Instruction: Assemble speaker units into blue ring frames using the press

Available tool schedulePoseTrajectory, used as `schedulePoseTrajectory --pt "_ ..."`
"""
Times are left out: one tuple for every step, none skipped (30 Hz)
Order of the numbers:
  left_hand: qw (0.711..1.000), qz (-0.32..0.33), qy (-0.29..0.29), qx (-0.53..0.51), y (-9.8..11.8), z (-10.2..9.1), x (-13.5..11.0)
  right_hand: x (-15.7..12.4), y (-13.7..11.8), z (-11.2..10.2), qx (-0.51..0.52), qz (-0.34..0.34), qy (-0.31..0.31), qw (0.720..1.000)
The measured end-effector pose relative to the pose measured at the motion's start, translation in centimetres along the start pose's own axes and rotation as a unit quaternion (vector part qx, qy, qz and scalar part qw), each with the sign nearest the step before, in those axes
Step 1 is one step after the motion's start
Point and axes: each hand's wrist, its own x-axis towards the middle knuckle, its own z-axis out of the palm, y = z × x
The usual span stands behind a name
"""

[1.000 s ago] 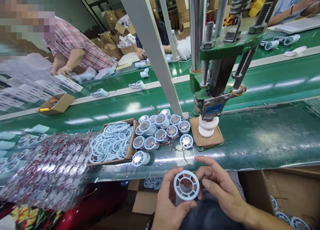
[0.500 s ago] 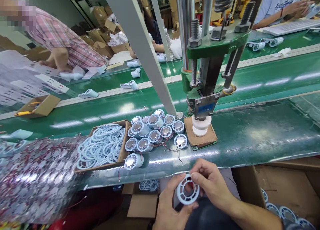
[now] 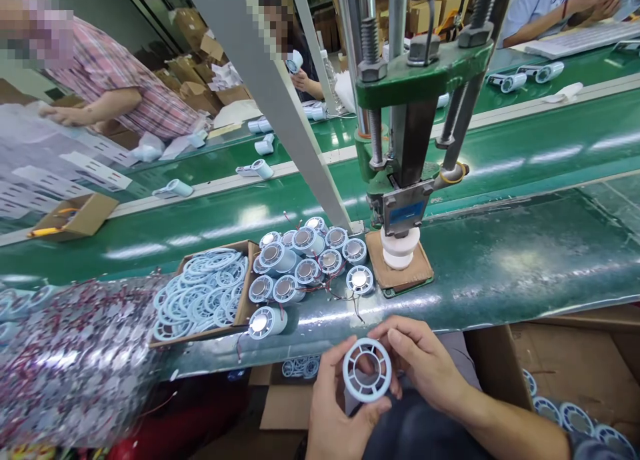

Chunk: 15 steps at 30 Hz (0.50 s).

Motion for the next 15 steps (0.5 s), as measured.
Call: schedulePoseTrajectory --pt "1.0 -0.004 0.002 -0.002 0.1 0.1 0.0 0.0 0.1 -0.1 0.011 -0.002 -0.007 1.0" --pt "1.0 -0.007 0.004 -0.002 0.2 0.1 0.0 -0.1 0.1 -0.2 0.019 -0.005 -0.013 1.0" --pt "1.0 -0.009 0.006 -0.001 0.2 0.1 0.1 -0.1 0.1 -0.2 0.022 -0.007 -0.02 1.0" --pt "1.0 -0.009 0.009 0.002 0.2 0.0 0.1 -0.2 0.0 -0.2 0.022 -0.009 -0.025 0.999" --pt "1.0 -0.007 0.01 0.008 0.0 0.0 0.1 -0.2 0.0 -0.3 0.019 -0.01 -0.029 0.999" --pt "1.0 -0.004 0.01 0.016 -0.1 -0.1 0.0 -0.2 0.0 -0.3 0.013 -0.011 -0.031 0.999" --pt "1.0 0.0 0.009 0.026 -0.3 -0.2 0.0 -0.2 0.0 -0.3 0.007 -0.011 -0.031 0.999" --pt "0.999 0.005 0.007 0.035 -0.5 -0.3 0.0 -0.2 0.0 -0.4 0.001 -0.01 -0.03 0.999" --pt "0.999 0.01 0.005 0.045 -0.7 -0.4 0.0 -0.2 0.0 -0.4 -0.006 -0.009 -0.029 1.0" --pt "0.998 0.014 0.001 0.054 -0.9 -0.6 0.0 -0.1 0.0 -0.4 -0.013 -0.009 -0.028 0.999" --pt "0.998 0.016 -0.003 0.061 -1.0 -0.7 0.0 -0.1 0.0 -0.5 -0.019 -0.01 -0.029 0.999" --pt "0.998 0.016 -0.008 0.066 -1.1 -0.8 0.0 0.0 0.0 -0.5 -0.024 -0.01 -0.029 0.999" --pt "0.997 0.015 -0.014 0.071 -1.2 -0.9 0.0 0.0 0.0 -0.5 -0.027 -0.01 -0.028 0.999" --pt "0.997 0.014 -0.021 0.074 -1.3 -1.1 0.0 0.0 -0.1 -0.5 -0.03 -0.008 -0.027 0.999" --pt "0.997 0.014 -0.027 0.077 -1.4 -1.2 0.1 0.1 -0.1 -0.5 -0.033 -0.007 -0.025 0.999"
